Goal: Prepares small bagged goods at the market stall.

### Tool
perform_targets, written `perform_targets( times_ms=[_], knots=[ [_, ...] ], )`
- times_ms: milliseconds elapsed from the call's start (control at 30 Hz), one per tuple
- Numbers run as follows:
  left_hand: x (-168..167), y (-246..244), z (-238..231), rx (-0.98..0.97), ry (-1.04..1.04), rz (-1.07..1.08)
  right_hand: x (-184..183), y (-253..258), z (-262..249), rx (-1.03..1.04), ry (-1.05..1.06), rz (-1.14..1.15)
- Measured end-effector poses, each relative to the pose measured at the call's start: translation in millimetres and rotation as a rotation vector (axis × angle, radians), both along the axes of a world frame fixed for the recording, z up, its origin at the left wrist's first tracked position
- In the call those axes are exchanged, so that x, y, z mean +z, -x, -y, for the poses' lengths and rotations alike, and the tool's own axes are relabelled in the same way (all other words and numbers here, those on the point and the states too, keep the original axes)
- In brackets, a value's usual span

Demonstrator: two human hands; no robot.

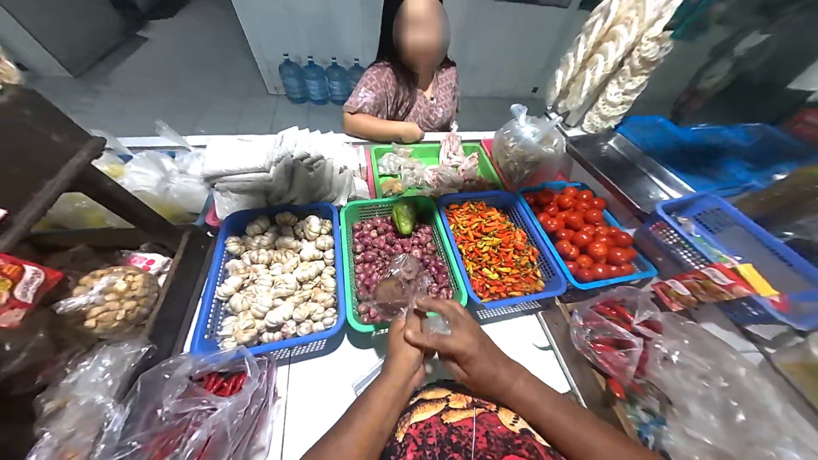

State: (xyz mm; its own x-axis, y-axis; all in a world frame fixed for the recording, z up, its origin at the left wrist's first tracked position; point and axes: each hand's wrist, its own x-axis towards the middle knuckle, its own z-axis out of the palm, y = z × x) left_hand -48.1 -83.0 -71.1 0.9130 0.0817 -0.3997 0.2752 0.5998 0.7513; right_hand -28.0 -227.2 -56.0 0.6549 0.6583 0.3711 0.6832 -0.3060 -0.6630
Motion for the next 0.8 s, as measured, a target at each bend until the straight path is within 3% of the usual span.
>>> perform_targets(
  times_ms=[133, 233, 367, 467, 533, 600, 700, 800],
  knots=[
    [-1.5, -5.4, 0.8, 0.005, -0.023, -0.106, -3.4, -1.8, 1.7, -0.184, 0.193, 0.231],
    [1.5, -5.7, -2.2, -0.010, 0.023, -0.080, -13.4, -4.6, 6.7, -0.338, 0.307, 0.210],
    [4.0, 1.7, -13.3, -0.157, 0.126, 0.076, -8.4, -8.2, 22.0, -0.298, 0.253, -0.198],
    [4.4, 2.8, -15.2, -0.276, 0.056, 0.124, -8.4, -6.0, 34.4, -0.185, -0.047, -0.624],
    [6.0, 1.6, -17.6, -0.367, -0.015, 0.127, -8.4, 1.8, 37.5, -0.203, -0.288, -0.944],
    [8.1, -1.2, -22.9, -0.509, -0.112, 0.133, -7.1, 6.9, 41.3, -0.244, -0.447, -1.120],
    [15.7, -10.0, -38.0, -0.831, -0.532, 0.191, -2.9, 12.8, 43.6, -0.327, -0.439, -0.991],
    [33.1, -21.6, -43.2, -1.049, -1.112, 0.273, -6.1, 20.7, 39.9, -0.345, -0.157, -0.386]
  ],
)
